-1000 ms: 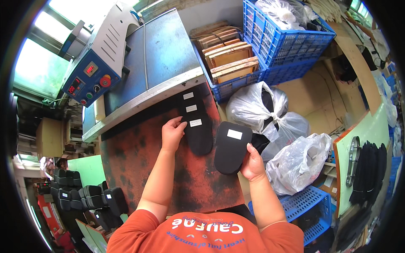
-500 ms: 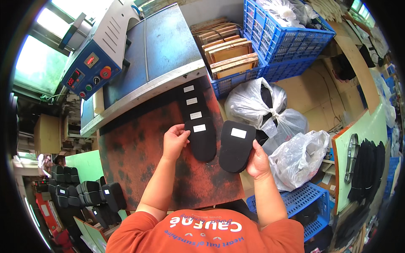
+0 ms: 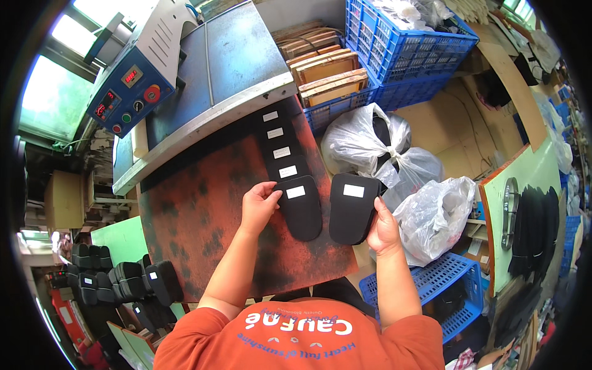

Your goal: Operating a heat-press machine to apply labels or designs to shoe components and stacking the finished parts.

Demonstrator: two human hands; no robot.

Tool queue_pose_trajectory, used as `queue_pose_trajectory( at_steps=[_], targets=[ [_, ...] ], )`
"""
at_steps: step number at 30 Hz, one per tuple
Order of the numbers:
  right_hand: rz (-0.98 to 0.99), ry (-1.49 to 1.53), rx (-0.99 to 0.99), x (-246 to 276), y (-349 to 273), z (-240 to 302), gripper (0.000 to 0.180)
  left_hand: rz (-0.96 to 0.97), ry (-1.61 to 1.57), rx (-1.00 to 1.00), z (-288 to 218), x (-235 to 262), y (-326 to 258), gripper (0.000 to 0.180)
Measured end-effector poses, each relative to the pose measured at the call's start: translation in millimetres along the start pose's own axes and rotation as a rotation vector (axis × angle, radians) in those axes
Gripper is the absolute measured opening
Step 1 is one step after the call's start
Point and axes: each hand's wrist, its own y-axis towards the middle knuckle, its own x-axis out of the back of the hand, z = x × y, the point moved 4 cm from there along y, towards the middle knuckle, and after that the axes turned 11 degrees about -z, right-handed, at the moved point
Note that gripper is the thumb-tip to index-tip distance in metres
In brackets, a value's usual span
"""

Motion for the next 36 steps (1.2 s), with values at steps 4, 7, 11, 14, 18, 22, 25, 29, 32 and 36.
queue_pose_trajectory(
  at_steps=[4,7,11,14,18,22,25,29,32,36],
  targets=[
    [-0.079,-0.135,0.083,-6,-14,-17,0.038,-0.185,0.268,-0.571,-18,-4,-22,0.03],
    [-0.038,-0.151,0.032,-17,-21,-37,0.034,0.303,-0.147,-0.004,-17,-21,-51,0.03],
    [-0.1,-0.181,0.159,4,-23,-21,0.038,0.142,-0.116,0.065,-2,-6,-50,0.025],
    [-0.07,-0.044,0.089,15,-33,-4,0.039,0.09,-0.012,0.093,13,1,-46,0.025],
    [-0.089,-0.146,0.175,5,-47,-16,0.032,-0.062,0.272,-0.54,2,2,-55,0.029],
    [-0.078,-0.155,0.106,3,-49,-47,0.035,0.349,-0.139,-0.082,-7,-20,-86,0.028],
    [-0.027,-0.076,0.104,18,-51,-34,0.035,0.259,-0.148,-0.05,4,-9,-88,0.027],
    [-0.145,-0.061,0.181,49,-63,-5,0.044,0.177,0.02,0.043,20,1,-90,0.027],
    [-0.098,-0.118,0.196,30,-77,-14,0.039,0.098,0.191,-0.337,29,5,-89,0.031],
    [-0.112,-0.144,0.16,21,-84,-50,0.036,0.352,-0.096,-0.25,-2,-16,-122,0.039]
  ],
)
